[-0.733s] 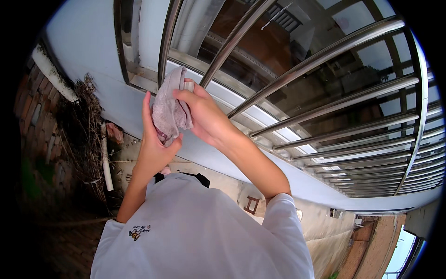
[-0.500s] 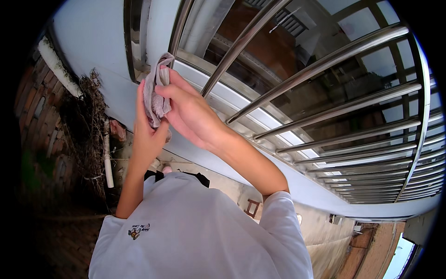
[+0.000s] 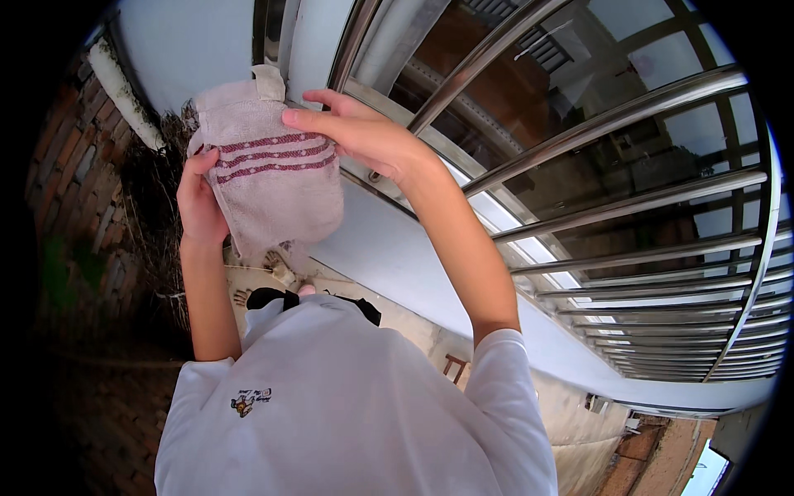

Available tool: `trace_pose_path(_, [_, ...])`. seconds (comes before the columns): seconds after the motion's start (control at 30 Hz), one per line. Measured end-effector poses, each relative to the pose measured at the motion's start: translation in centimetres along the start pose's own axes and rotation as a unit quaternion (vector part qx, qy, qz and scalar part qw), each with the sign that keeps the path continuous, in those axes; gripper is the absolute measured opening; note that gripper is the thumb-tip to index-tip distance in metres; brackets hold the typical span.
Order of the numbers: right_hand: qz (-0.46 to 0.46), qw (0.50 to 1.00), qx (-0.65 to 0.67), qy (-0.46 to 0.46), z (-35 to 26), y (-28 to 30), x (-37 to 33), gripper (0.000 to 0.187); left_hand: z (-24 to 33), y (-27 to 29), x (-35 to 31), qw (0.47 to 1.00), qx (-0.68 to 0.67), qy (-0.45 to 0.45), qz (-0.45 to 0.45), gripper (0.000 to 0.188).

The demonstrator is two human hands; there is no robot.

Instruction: The person wipes the metal security bars and glass of a window using a cloth while standing on an outdoor patio.

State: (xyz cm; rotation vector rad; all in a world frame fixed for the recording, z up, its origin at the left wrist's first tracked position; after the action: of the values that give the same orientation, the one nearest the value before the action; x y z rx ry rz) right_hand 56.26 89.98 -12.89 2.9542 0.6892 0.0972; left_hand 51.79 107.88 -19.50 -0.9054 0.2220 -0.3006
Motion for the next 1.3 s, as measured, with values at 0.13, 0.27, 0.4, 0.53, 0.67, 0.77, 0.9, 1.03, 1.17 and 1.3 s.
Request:
trace_pose_path(0.13, [-0.043,0.994,0.098,0.004,0.4,-0.8,0.6,0.053,1.3,-0.9,-0.5,0.992,0.102,0.000,0.078,0.046])
trace_pose_path(0.27, [0.007,0.994,-0.022,0.107,-1.6,-0.7,0.6,0.047,2.8,-0.6,-0.5,0.989,0.106,-0.021,0.099,0.046])
trace_pose_path(0.4, [0.050,0.972,-0.066,0.219,-3.6,-0.6,0.3,0.047,4.3,-1.1,-0.1,0.991,0.101,-0.052,0.073,0.046])
trace_pose_path(0.53, [0.053,0.959,-0.077,0.267,-4.2,-0.1,0.2,0.039,5.4,-0.9,0.6,0.996,0.065,-0.063,0.005,0.045])
trace_pose_path(0.67, [0.061,0.943,-0.113,0.308,-4.0,1.1,-0.1,0.025,5.7,-1.2,1.1,0.997,-0.010,-0.044,-0.067,0.042])
trace_pose_path(0.77, [0.103,0.865,-0.226,0.435,-5.1,1.3,-1.7,0.018,5.5,-2.0,1.3,0.997,-0.034,-0.028,-0.057,0.039])
trace_pose_path(0.9, [-0.035,0.856,-0.232,0.460,-5.2,0.3,-4.1,0.024,6.0,-2.4,1.9,0.992,-0.028,-0.004,-0.120,0.033])
trace_pose_path(1.03, [-0.104,0.864,-0.299,0.391,-4.3,0.2,-5.6,0.023,6.4,-2.6,2.3,0.997,0.030,-0.012,-0.063,0.027])
trace_pose_path(1.17, [-0.088,0.810,-0.451,0.364,-4.7,0.0,-6.1,0.018,7.4,-3.4,2.4,0.991,0.126,-0.034,0.033,0.028])
trace_pose_path(1.3, [-0.071,0.849,-0.402,0.336,-5.2,0.9,-6.2,0.015,7.8,-4.5,1.8,0.972,0.209,-0.069,0.082,0.034])
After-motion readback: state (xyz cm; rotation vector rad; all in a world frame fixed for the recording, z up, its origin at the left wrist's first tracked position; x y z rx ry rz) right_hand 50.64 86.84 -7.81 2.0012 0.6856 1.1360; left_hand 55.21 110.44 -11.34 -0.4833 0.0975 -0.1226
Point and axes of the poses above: each hand's wrist, its own x-axis towards the middle knuckle, its own y-axis out of the back of the hand, z = x × y, the point moved 4 cm from there along x, towards the middle knuckle, and after that the axes turned 12 degrees about y, right-handed, at the moved point
